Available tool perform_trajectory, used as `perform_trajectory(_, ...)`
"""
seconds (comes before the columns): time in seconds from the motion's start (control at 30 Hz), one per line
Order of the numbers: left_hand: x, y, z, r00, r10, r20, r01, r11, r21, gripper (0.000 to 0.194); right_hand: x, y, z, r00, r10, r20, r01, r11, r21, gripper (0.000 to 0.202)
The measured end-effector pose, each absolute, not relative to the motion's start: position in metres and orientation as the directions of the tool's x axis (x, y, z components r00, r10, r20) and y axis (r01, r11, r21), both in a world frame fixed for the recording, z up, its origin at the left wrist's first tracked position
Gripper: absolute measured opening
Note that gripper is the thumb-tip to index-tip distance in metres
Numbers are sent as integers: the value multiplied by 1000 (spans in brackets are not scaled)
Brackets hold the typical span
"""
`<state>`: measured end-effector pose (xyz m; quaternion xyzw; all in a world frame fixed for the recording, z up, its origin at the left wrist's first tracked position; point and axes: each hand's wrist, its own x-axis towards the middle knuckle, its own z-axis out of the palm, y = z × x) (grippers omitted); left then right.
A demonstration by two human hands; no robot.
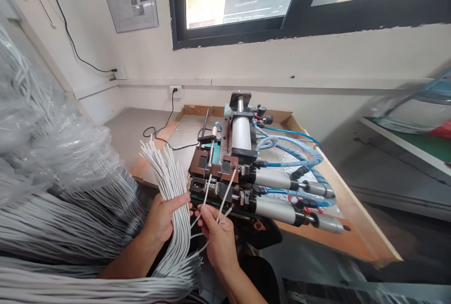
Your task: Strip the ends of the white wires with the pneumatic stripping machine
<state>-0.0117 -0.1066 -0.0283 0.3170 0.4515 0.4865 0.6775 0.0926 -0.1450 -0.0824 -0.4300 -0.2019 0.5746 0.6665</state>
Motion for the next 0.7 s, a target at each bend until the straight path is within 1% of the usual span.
perform_trajectory(0.07, -12, -103, -26, 88, 946, -313, -362, 323, 875, 19, 94, -141, -79, 272, 917, -292, -660, -43, -750, 23)
perform_trajectory(0.2, -10, -99, -22, 101, 943, -318, -369, 332, 868, 21, 97, -131, -71, 226, 888, -401, -785, -78, -615, 24)
perform_trajectory(0.3, -8, -100, -20, 104, 944, -312, -361, 329, 873, 21, 99, -125, -69, 167, 879, -446, -845, -106, -525, 24)
perform_trajectory(0.43, -5, -100, -18, 62, 960, -271, -333, 276, 902, 22, 100, -122, -69, 98, 881, -463, -879, -142, -455, 24)
perform_trajectory(0.53, -4, -100, -18, 12, 973, -229, -310, 221, 924, 23, 98, -121, -67, 74, 882, -466, -881, -161, -444, 25)
perform_trajectory(0.6, -3, -100, -19, -8, 979, -203, -297, 192, 935, 24, 95, -122, -67, 104, 876, -472, -874, -146, -463, 25)
perform_trajectory(0.63, -2, -100, -19, -15, 983, -184, -293, 172, 941, 23, 94, -123, -67, 125, 879, -461, -866, -129, -483, 24)
perform_trajectory(0.7, -2, -100, -19, -21, 991, -135, -285, 124, 950, 20, 93, -126, -67, 143, 909, -391, -827, -107, -552, 23)
